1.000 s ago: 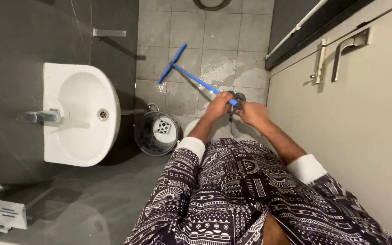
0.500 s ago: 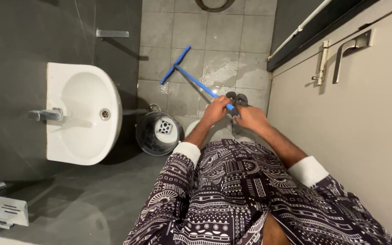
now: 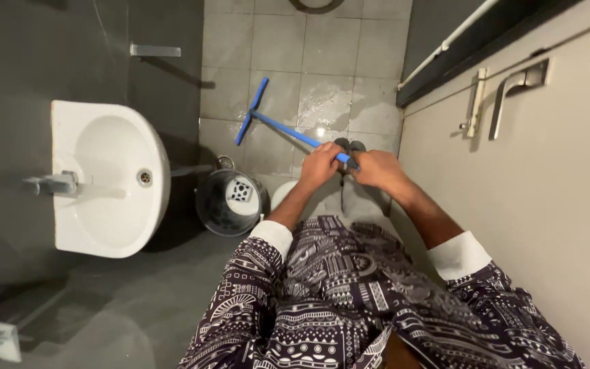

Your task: The person mops the tiled bathroom floor using a blue squeegee-style mop, repeatedly pushing water toward the drain. The person moves around the toilet and sink, adjusting the mop angle to cover different areas of the floor.

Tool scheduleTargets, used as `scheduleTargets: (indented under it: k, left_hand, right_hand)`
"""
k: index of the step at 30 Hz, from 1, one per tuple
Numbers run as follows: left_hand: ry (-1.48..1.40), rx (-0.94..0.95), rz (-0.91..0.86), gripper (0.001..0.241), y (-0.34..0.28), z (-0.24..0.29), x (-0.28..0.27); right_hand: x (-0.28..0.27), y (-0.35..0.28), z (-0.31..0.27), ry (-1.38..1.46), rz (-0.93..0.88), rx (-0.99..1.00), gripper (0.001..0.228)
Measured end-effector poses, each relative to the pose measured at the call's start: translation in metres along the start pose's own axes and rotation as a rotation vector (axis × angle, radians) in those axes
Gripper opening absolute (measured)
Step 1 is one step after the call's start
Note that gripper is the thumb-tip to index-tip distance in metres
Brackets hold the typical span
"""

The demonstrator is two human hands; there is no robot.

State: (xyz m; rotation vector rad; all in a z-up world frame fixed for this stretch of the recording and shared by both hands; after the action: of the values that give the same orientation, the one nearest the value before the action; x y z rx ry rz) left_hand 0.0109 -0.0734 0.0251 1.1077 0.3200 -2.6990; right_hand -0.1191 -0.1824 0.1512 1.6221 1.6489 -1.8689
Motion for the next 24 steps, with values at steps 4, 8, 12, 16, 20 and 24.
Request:
scheduleTargets:
  k: [4,8,12,16,20,24]
  left_hand:
    - [0.006,-0.043,0.081,0.024,0.049,-0.004,-0.005]
    - [0.049,-0.164,0.128,0.017,0.083,-0.021,-0.021]
    - [0.1,-0.252,0.135,0.012,0.09,-0.018,-0.024]
    - [0.117,-0.327,0.152,0.012,0.075,-0.012,-0.033]
    - [0.037,-0.35,0.17,0.015,0.054,-0.005,-0.046]
    - [-0.037,-0.411,0.171,0.019,0.041,0.001,-0.046]
  right_hand:
    - [-0.004,0.059,0.025,-0.034,0.046,0.002,0.038]
    - [-0.027,0.093,0.023,-0.064,-0.003,-0.042,0.044]
    - [-0.041,0.083,0.011,-0.227,-0.008,-0.07,0.048]
    - [-0.053,0.079,-0.006,-0.212,-0.041,-0.185,0.045]
    - [-0.047,0.075,-0.02,-0.212,-0.066,-0.3,0.049]
    - [-0.024,0.093,-0.014,-0.289,-0.098,-0.353,0.052]
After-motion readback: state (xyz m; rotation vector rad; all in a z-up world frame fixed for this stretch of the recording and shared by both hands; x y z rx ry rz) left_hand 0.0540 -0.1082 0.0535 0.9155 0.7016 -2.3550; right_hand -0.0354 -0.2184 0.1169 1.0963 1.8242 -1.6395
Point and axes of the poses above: each hand's wrist, its own y-axis towards the middle knuckle, its own x-axis out of the palm, z = x × y, the point moved 3 cm from there along y, towards the middle knuckle, and after that the axes turned 6 degrees about -y, right-handed, at the moved point
